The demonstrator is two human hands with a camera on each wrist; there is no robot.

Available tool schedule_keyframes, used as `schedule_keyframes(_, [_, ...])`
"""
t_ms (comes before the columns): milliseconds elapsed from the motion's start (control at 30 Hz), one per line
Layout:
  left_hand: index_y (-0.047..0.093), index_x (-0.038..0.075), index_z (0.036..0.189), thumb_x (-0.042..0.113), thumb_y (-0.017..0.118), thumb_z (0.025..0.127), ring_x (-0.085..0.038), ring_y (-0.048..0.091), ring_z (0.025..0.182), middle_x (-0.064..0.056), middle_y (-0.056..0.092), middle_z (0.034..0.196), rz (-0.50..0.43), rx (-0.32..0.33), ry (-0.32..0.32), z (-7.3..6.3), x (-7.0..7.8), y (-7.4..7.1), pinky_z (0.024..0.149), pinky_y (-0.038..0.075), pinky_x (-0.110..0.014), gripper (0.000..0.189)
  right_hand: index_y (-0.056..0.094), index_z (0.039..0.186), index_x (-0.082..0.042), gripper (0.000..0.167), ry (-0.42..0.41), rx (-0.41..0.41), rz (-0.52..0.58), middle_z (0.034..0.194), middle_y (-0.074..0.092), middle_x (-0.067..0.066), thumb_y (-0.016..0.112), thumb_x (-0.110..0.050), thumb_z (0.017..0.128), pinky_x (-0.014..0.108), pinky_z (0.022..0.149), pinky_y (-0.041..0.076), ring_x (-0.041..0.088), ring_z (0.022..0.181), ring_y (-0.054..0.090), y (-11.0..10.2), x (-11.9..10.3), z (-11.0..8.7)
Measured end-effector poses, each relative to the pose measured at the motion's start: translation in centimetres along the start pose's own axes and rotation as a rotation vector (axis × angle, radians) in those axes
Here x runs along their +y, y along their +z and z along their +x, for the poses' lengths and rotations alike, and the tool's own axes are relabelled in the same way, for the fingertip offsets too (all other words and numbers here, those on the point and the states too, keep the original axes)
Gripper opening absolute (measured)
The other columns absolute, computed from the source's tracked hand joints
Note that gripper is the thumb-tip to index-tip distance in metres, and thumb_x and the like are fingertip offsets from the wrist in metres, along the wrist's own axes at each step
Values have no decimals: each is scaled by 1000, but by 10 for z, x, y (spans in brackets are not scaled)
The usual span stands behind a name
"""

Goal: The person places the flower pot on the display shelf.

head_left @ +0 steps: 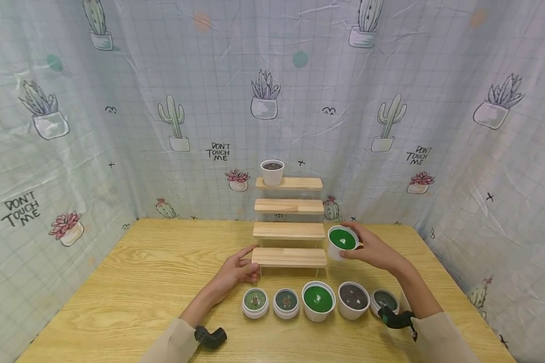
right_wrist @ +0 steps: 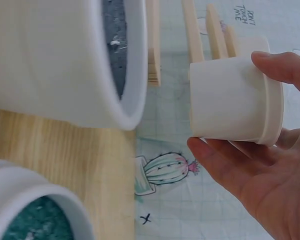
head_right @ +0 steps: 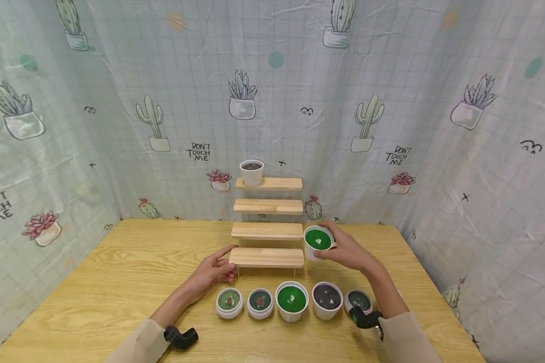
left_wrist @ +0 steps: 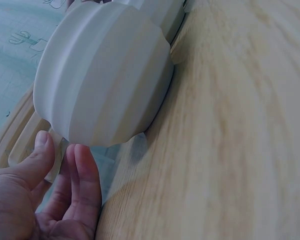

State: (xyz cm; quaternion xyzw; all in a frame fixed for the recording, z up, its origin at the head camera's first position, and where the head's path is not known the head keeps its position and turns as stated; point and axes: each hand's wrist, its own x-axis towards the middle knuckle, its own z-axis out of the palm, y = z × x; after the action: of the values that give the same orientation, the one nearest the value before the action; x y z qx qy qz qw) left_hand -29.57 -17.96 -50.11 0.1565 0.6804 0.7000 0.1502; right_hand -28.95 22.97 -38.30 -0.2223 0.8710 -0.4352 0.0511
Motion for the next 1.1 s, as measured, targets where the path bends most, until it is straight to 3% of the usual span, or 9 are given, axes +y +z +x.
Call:
schedule_keyframes(333, [23, 13, 165, 19, 66, 102, -13, 68, 90, -5, 72, 100, -4, -8, 4, -1, 1, 1, 80, 61, -26, 77, 31, 155, 1, 80, -29, -10, -16, 139, 55, 23, 77, -22, 94, 38, 94, 55, 34, 123, 58, -3, -12, 12])
schedule_keyframes(633, [23, 14, 165, 21, 67, 102, -13, 69, 91, -5, 71, 100, -2, -7, 5, -1, 1, 0, 80, 62, -26, 78, 30, 156, -2, 80, -35, 3, -37, 143, 53, 24, 76, -23, 94, 48, 100, 55, 39, 128, 56, -4, -26, 27])
schedule_keyframes(1100, [23, 13, 165, 20, 67, 102, -13, 68, 90, -4, 71, 99, -7, -4, 6, 0, 1, 1, 80, 61, -26, 77, 27, 159, -1, 84, -60, 35, -49, 142, 54, 24, 76, -24, 94, 44, 97, 55, 37, 125, 59, -6, -40, 48])
